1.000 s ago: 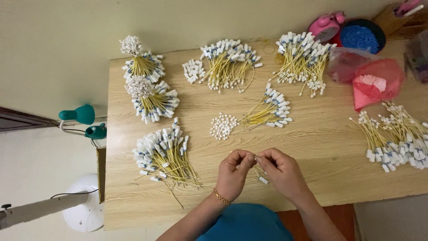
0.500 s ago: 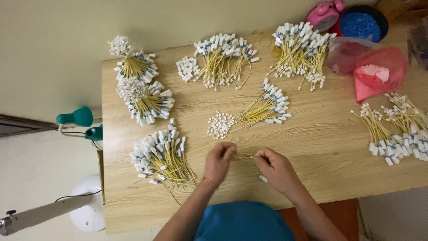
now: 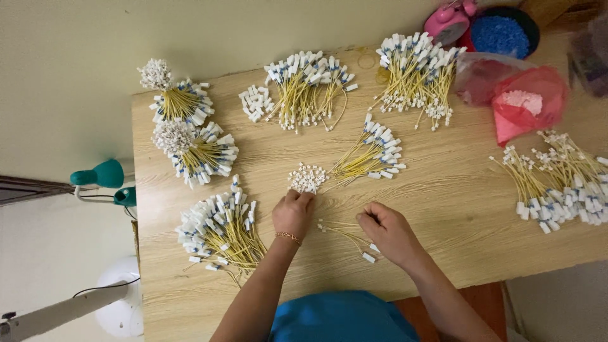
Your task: Assembling small white plastic connectors onto the ends of yellow electrical wires.
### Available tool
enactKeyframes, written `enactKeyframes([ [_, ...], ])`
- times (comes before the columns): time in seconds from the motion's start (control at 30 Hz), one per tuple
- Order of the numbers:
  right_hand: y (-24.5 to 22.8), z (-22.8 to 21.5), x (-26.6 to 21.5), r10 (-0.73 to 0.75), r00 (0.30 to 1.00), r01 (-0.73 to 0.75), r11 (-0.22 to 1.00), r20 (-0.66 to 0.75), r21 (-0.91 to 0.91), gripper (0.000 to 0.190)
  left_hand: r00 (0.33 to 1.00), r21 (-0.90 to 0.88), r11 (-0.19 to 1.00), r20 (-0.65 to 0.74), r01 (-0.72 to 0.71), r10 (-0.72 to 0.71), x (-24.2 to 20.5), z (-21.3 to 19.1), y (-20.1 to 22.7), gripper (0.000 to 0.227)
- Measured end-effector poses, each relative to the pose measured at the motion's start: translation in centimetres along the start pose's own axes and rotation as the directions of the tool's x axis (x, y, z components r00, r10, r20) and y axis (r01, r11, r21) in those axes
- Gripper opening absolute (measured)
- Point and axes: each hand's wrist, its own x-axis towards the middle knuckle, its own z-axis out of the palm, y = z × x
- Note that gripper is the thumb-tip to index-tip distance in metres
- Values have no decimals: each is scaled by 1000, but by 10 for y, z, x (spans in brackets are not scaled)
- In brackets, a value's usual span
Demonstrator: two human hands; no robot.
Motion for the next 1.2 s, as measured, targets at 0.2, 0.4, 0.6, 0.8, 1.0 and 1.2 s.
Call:
enactKeyframes([
  [0.2,-14,-2,-8,-69,997,69,998,-14,4,23,980,161,967,37,-199,196,4,5,-5,8],
  [0.4,-22,-9,-15,-103,994,105,993,-38,54,19,988,-181,971,-30,-155,152,14,-64,38,10],
  [0.6,-55,-17,-38,-82,997,83,990,-14,113,15,943,-834,447,325,323,-75,-8,-118,74,4],
  [0.8,-64,-16,-50,-65,997,59,991,45,123,19,923,-922,-58,377,382,81,-35,-123,78,8],
  [1.0,-55,-13,-51,-155,986,139,966,59,216,16,890,-871,-187,442,455,108,-39,-122,83,14],
  [1.2,-63,-14,-55,-121,991,110,980,62,163,19,873,-826,-284,465,487,146,-39,-123,82,17],
])
